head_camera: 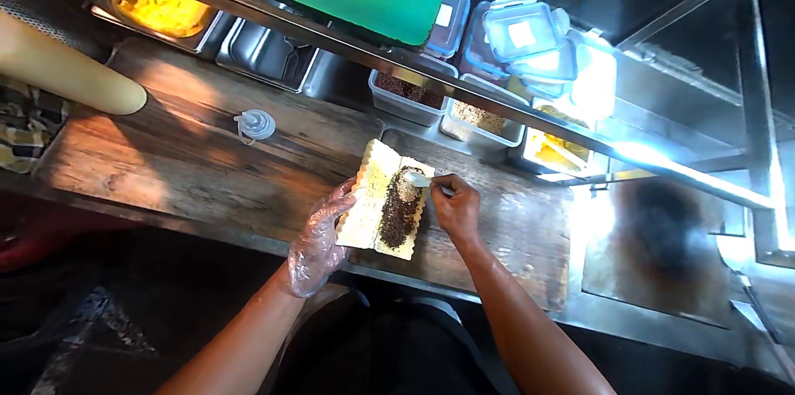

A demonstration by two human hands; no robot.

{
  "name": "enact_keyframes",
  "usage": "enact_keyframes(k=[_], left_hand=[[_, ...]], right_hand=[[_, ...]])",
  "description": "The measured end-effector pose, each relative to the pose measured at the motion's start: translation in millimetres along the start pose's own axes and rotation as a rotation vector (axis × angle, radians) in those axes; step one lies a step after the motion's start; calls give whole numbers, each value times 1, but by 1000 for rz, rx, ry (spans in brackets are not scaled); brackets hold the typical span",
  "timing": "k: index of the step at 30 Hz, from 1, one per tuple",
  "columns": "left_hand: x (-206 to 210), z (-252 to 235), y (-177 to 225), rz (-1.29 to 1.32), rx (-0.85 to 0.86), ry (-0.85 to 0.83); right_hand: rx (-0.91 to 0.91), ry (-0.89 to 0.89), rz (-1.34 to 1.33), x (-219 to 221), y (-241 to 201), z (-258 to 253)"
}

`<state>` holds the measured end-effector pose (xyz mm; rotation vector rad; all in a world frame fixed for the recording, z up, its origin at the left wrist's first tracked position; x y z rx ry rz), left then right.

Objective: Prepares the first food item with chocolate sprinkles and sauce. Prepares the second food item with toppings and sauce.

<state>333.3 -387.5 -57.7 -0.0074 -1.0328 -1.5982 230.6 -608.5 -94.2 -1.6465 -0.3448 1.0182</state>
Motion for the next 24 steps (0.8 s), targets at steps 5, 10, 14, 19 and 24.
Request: enact_keyframes(k=[5,10,14,19,24], left_hand=[[-1,1,0,0,-18,14],[0,1,1,-14,-35,11],[0,2,3,-30,-34,0],[0,1,3,-25,-40,1],[-3,-3,3,-31,-46,15]], right_hand=[[172,-22,48,1,-7,-14],[301,-45,99,1,-9,-26],[350,-55,122,3,-8,-34],[467,-55,45,3,-10,-39],[644,-59,-186,-1,-20,-20]])
Point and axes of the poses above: each hand's wrist, its own z-axis away from the middle knuckle, its own x-axis out of the palm, y = z × x, the point moved 2 cm from there along -z, towards the middle knuckle, and after that the axes turned 5 degrees about -x, right-handed, at the moved point
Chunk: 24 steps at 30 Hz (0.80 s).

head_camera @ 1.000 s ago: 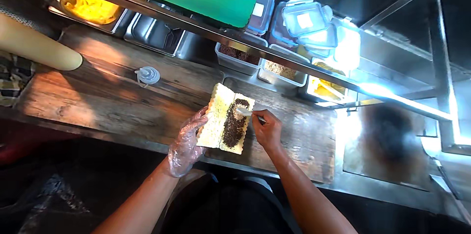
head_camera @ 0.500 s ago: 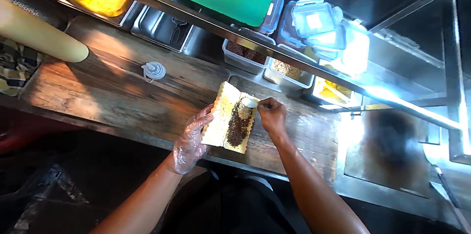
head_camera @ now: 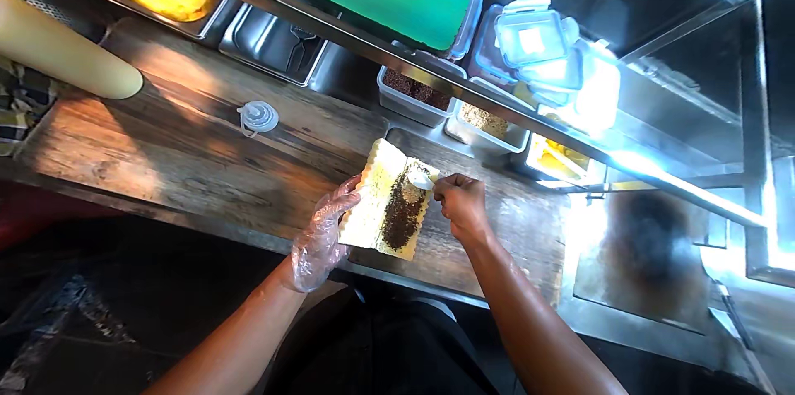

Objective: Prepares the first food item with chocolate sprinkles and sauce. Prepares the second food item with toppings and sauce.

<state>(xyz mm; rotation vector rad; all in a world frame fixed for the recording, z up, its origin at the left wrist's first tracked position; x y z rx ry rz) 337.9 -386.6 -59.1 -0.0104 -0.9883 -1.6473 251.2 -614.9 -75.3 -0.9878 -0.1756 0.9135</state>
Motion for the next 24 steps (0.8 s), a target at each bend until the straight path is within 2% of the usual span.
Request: enact_keyframes(k=[2,3,4,5,7,9,11,13,16,17,19,20,21,23,24], left_hand=[[1,0,1,2,4,-4],[1,0,2,7,2,-5],[1,0,2,9,4,-12],[1,0,2,6,12,-19],[-1,-2,1,8,32,-52],[-3,-5,1,11,44,-68],[-3,-7,1,-14,49,-59],[2,-8,0,-71,59,-18],[21,-4,2,-265,69,83],[31,-1,3,-397,72,124],[48,1,-1,-819,100,207],[58,1,-3,-1023,113,227],[67,2,-7,-1186,135,226],[76,1,-17,-1314,190,229],[77,1,-18,-1307,197,235]], right_hand=[[-96,-15,164,-3,7,19],[-208,-28,281,-6,9,34],[-376,-31,414,-6,6,45],[-627,-9,549,-6,8,49],[-1131,49,656,-10,15,41],[-1321,124,653,-22,2,25],[-1253,232,744,-39,-31,2],[-1018,244,878,-59,-67,-35],[-757,82,1095,-86,-91,-119],[-614,22,1197,-88,-94,-144],[-417,-111,1305,-86,-93,-184],[-387,-181,1306,-83,-93,-193],[-446,-245,1273,-81,-91,-198],[-617,-347,1092,-75,-94,-184],[-629,-384,1025,-69,-105,-159]])
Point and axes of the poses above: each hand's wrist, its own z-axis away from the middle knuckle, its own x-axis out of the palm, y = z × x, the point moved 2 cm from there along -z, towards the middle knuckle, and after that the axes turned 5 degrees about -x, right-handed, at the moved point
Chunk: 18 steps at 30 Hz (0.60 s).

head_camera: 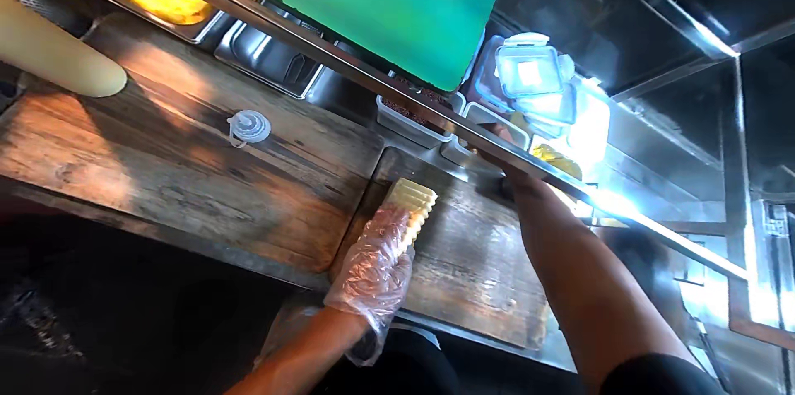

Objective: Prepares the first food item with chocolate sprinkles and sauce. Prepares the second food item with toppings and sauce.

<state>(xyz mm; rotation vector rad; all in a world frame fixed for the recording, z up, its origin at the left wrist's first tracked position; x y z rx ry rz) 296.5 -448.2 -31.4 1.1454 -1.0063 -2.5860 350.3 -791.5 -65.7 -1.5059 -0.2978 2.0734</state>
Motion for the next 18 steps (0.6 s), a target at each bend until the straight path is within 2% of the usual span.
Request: enact_keyframes(k=[2,3,6,8,13,15,18], left_hand=[[-5,-1,-4,145,-44,9],[-10,-2,-9,295,-91,-6],[-24,-9,-33,850,-205,-98],[-28,-13,-53,1080,-225,-129],[-31,-11,-61,1286,-245,-142],[-28,-10,-61,1321,-232,-136],[-24,-11,-63,1369,-216,-146]], right_hand=[[3,-22,-87,-18,-49,28],[-15,-13,-115,-18,-50,32],[-31,12,-234,4,8,12],[11,48,-322,19,49,-6],[284,167,-357,12,52,9],[318,248,-465,13,53,19],[270,365,-631,12,43,38]])
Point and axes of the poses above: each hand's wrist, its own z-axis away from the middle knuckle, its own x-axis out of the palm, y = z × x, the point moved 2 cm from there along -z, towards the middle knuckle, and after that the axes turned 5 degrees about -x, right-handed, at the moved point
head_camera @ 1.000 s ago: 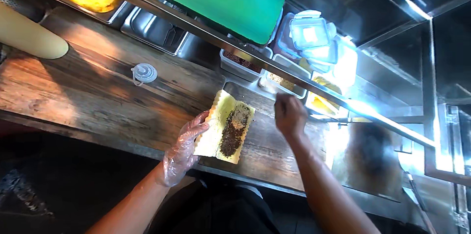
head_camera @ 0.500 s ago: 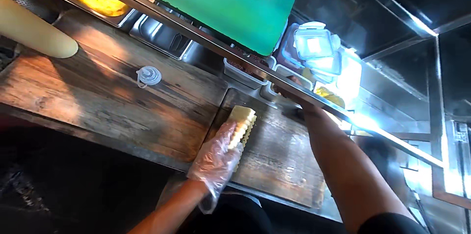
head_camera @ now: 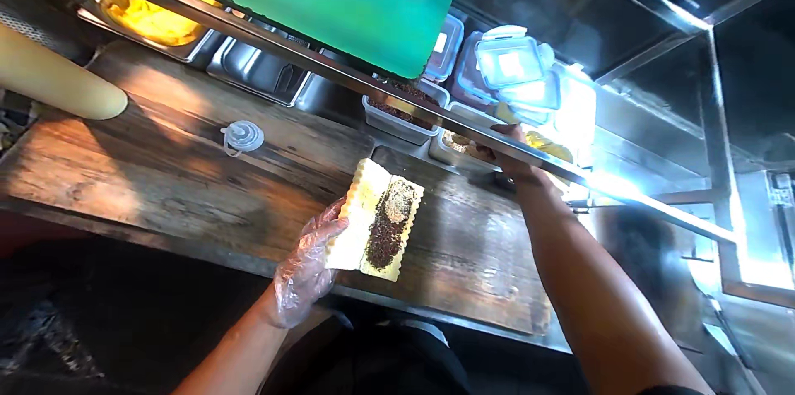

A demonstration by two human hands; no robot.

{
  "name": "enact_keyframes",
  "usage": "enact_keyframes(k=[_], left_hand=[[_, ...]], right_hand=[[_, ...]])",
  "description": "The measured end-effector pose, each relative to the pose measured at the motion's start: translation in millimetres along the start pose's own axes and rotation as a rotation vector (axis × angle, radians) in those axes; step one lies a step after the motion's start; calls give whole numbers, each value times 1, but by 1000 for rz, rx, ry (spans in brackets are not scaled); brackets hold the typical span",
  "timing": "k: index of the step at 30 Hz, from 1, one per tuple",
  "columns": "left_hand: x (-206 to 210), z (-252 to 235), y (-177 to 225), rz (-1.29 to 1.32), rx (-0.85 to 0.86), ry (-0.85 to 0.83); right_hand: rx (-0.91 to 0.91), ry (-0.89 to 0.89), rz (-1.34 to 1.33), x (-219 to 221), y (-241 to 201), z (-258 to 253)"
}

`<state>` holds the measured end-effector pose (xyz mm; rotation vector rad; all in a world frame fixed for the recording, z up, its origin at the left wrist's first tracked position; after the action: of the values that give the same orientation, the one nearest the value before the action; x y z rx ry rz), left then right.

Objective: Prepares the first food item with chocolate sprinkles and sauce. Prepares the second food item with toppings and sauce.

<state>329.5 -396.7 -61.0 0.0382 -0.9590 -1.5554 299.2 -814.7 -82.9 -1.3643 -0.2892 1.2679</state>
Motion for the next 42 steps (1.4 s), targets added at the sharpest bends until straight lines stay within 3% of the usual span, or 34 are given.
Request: enact_keyframes(k=[5,9,12,14,18,19,21,24,27,30,42], left_hand=[[-4,-1,1,20,-32,8],[-5,-1,2,-19,-43,0],[-5,0,3,-17,-48,-22],[-5,1,4,-17,-51,-29],[-7,1,6,-77,-43,-55],[-7,1,7,-90,-42,-53],[-6,1,8,-101,-57,-41],[-5,3,8,-96,-80,-36],[-4,2,10,-104,-67,-51],[-4,6,10,-113,-63,-62],[-5,10,12,-142,-57,-93]], right_hand=[[90,69,-178,11,-20,36],[152,99,-216,44,-57,99],[188,47,-164,82,-61,155],[58,33,4,109,-61,192],[-631,259,388,149,-41,224],[-700,313,411,149,-40,221],[-537,338,358,143,-47,211],[161,140,-40,132,-56,193],[493,40,-431,139,-52,193],[549,46,-503,149,-49,208],[476,61,-401,162,-42,239]])
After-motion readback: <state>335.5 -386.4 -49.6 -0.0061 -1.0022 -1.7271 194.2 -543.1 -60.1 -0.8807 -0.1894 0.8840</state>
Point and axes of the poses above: each hand's wrist, its own z-axis away from the middle knuckle, its own x-axis out of the palm, y = z × x, the point moved 2 cm from there along -z, towards the middle knuckle, and after that the axes turned 5 degrees about -x, right-handed, at the moved point
